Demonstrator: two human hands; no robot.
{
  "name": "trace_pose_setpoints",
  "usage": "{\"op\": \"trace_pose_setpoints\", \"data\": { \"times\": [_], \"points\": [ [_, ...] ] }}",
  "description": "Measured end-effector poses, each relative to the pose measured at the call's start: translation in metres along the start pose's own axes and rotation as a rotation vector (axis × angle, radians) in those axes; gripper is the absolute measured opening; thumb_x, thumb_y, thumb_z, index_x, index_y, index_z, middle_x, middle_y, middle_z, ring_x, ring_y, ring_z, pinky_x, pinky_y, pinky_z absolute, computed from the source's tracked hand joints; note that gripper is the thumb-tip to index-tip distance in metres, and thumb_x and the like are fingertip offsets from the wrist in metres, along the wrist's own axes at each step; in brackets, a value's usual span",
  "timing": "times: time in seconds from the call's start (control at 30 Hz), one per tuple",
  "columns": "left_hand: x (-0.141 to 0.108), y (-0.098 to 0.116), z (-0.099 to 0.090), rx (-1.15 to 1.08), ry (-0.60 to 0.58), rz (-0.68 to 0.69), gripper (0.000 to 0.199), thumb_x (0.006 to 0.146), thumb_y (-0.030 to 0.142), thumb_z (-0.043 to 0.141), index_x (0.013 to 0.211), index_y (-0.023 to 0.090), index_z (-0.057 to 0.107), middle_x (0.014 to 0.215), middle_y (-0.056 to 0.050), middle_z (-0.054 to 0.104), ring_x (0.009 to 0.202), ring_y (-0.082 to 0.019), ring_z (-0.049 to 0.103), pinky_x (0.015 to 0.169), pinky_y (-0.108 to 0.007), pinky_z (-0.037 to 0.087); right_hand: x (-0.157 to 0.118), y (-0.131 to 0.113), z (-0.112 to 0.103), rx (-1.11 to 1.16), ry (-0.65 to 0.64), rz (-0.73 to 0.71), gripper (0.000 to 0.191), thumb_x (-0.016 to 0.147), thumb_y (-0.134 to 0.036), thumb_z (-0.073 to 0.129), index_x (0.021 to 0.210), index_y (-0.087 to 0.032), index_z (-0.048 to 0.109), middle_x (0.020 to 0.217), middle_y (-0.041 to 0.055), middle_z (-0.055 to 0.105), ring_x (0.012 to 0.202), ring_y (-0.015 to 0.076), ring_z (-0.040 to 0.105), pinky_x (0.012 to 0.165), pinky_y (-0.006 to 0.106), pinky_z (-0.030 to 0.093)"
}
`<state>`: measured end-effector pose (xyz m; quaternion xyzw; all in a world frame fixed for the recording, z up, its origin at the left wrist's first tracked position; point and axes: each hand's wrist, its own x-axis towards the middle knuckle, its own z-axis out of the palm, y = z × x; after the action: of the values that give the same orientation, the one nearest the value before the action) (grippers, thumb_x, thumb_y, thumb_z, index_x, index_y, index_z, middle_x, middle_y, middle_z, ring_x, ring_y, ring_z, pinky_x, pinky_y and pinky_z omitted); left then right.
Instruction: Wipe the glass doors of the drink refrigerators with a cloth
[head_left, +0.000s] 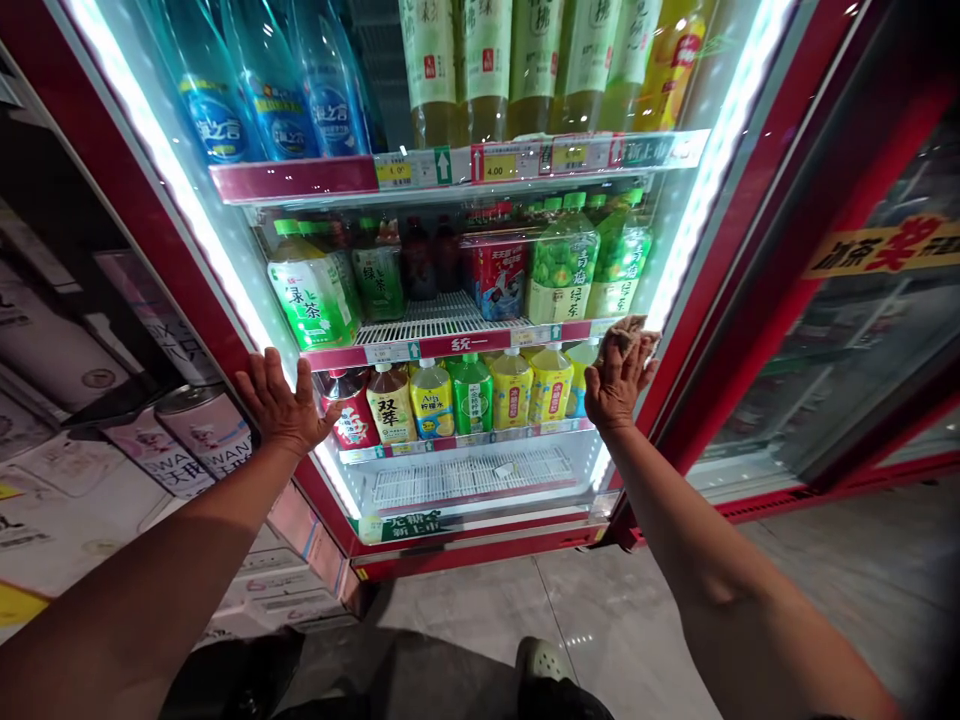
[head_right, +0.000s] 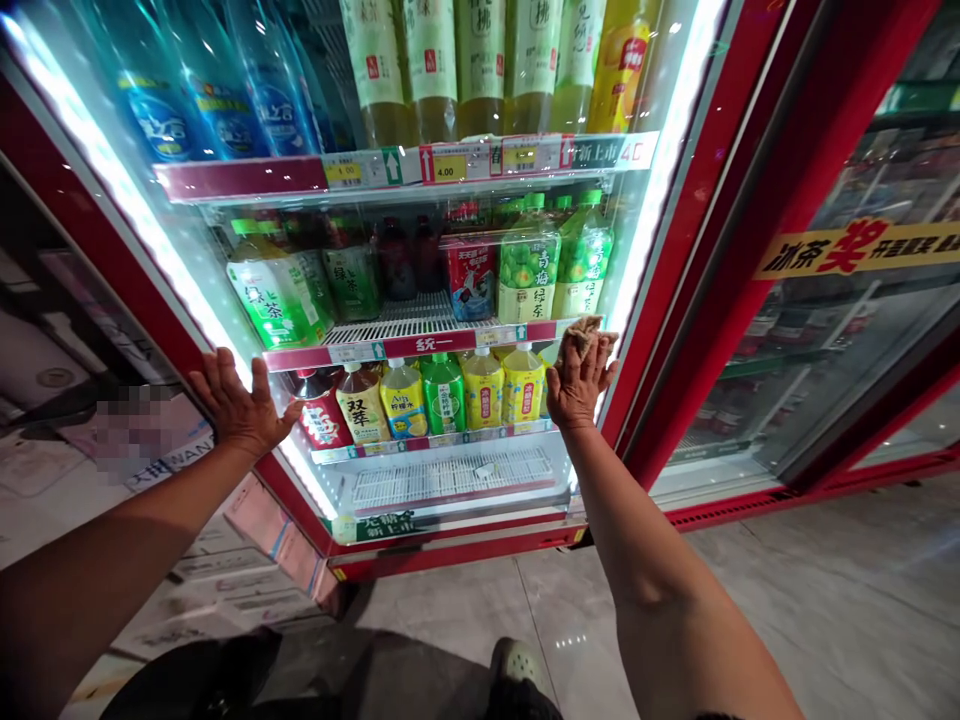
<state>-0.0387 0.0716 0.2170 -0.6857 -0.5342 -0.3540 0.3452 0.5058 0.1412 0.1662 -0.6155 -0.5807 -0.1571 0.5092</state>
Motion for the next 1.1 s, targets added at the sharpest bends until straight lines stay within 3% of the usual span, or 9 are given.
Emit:
{"op": "trace_pose_setpoints", "data": {
  "times": [0.17,0.3,0.4,0.57,0.73,0.93,1.03,1.1],
  "points": [
    [0.000,0.000,0.000,-0.028,0.000,-0.008,0.104,0.086,0.060,0.067,0.168,0.031,0.009,0.175,-0.008,-0.018,0.159,-0.048,-0.012,0.122,-0.076,-0.005,0.015,0.001,-0.011,0.031,0.117,0.270,0.072,0.098,-0.045,0.030,0.161,-0.009,0.032,0.172,0.0265,0.014,0.160,0.0380,0.009,0.121,0.074,0.004],
    [0.000,0.001,0.000,-0.050,0.025,-0.001,0.103,0.087,0.057,0.066,0.167,0.036,0.005,0.175,-0.003,-0.020,0.159,-0.048,-0.011,0.122,-0.076,-0.006,0.042,-0.005,-0.022,0.074,0.202,0.321,0.068,0.102,-0.044,0.022,0.161,-0.011,0.033,0.169,0.0268,0.021,0.159,0.0349,0.013,0.120,0.072,0.013],
    [0.000,0.002,0.000,-0.075,0.027,-0.009,0.102,0.086,0.058,0.067,0.167,0.034,0.011,0.175,-0.005,-0.017,0.158,-0.049,-0.011,0.122,-0.077,-0.007,0.040,0.001,-0.025,0.092,0.170,0.315,0.069,0.102,-0.044,0.023,0.161,-0.011,0.031,0.168,0.0258,0.024,0.158,0.0353,0.015,0.120,0.072,0.012],
    [0.000,0.003,0.001,-0.068,0.043,0.003,0.100,0.087,0.057,0.066,0.167,0.030,0.014,0.176,-0.007,-0.015,0.159,-0.049,-0.010,0.122,-0.076,-0.006,0.036,0.004,-0.032,0.107,0.203,0.419,0.071,0.101,-0.041,0.029,0.162,-0.006,0.026,0.172,0.0268,0.008,0.160,0.0372,0.005,0.123,0.065,0.012],
    [0.000,0.002,0.001,-0.079,0.004,-0.038,0.101,0.084,0.061,0.067,0.166,0.023,0.023,0.176,-0.012,-0.010,0.159,-0.048,-0.013,0.123,-0.073,-0.010,0.053,-0.019,-0.035,0.141,0.203,0.320,0.070,0.102,-0.043,0.025,0.160,-0.004,0.027,0.173,0.0252,0.005,0.159,0.0365,0.000,0.124,0.066,0.011],
    [0.000,0.000,0.001,-0.083,-0.065,-0.091,0.102,0.082,0.065,0.065,0.164,0.016,0.028,0.174,-0.021,-0.005,0.158,-0.047,-0.016,0.120,-0.074,-0.015,0.028,-0.008,-0.021,0.080,0.061,0.172,0.081,0.095,-0.053,0.036,0.161,-0.006,0.026,0.172,0.0252,0.008,0.161,0.0381,0.003,0.123,0.072,0.008],
    [-0.001,-0.001,0.002,-0.056,-0.070,-0.102,0.102,0.083,0.067,0.063,0.163,0.014,0.030,0.174,-0.023,-0.005,0.158,-0.047,-0.016,0.119,-0.075,-0.014,0.030,-0.002,-0.025,0.066,0.104,0.264,0.079,0.097,-0.051,0.031,0.162,-0.007,0.027,0.173,0.0245,0.010,0.161,0.0372,0.006,0.124,0.070,0.007],
    [-0.001,-0.003,0.004,-0.051,-0.072,-0.099,0.103,0.082,0.069,0.063,0.163,0.015,0.030,0.174,-0.022,-0.005,0.159,-0.047,-0.016,0.119,-0.075,-0.014,0.042,-0.008,-0.028,0.082,0.180,0.345,0.072,0.100,-0.047,0.024,0.164,-0.014,0.028,0.173,0.0198,0.013,0.161,0.0342,0.008,0.124,0.070,0.011]
  ]
}}
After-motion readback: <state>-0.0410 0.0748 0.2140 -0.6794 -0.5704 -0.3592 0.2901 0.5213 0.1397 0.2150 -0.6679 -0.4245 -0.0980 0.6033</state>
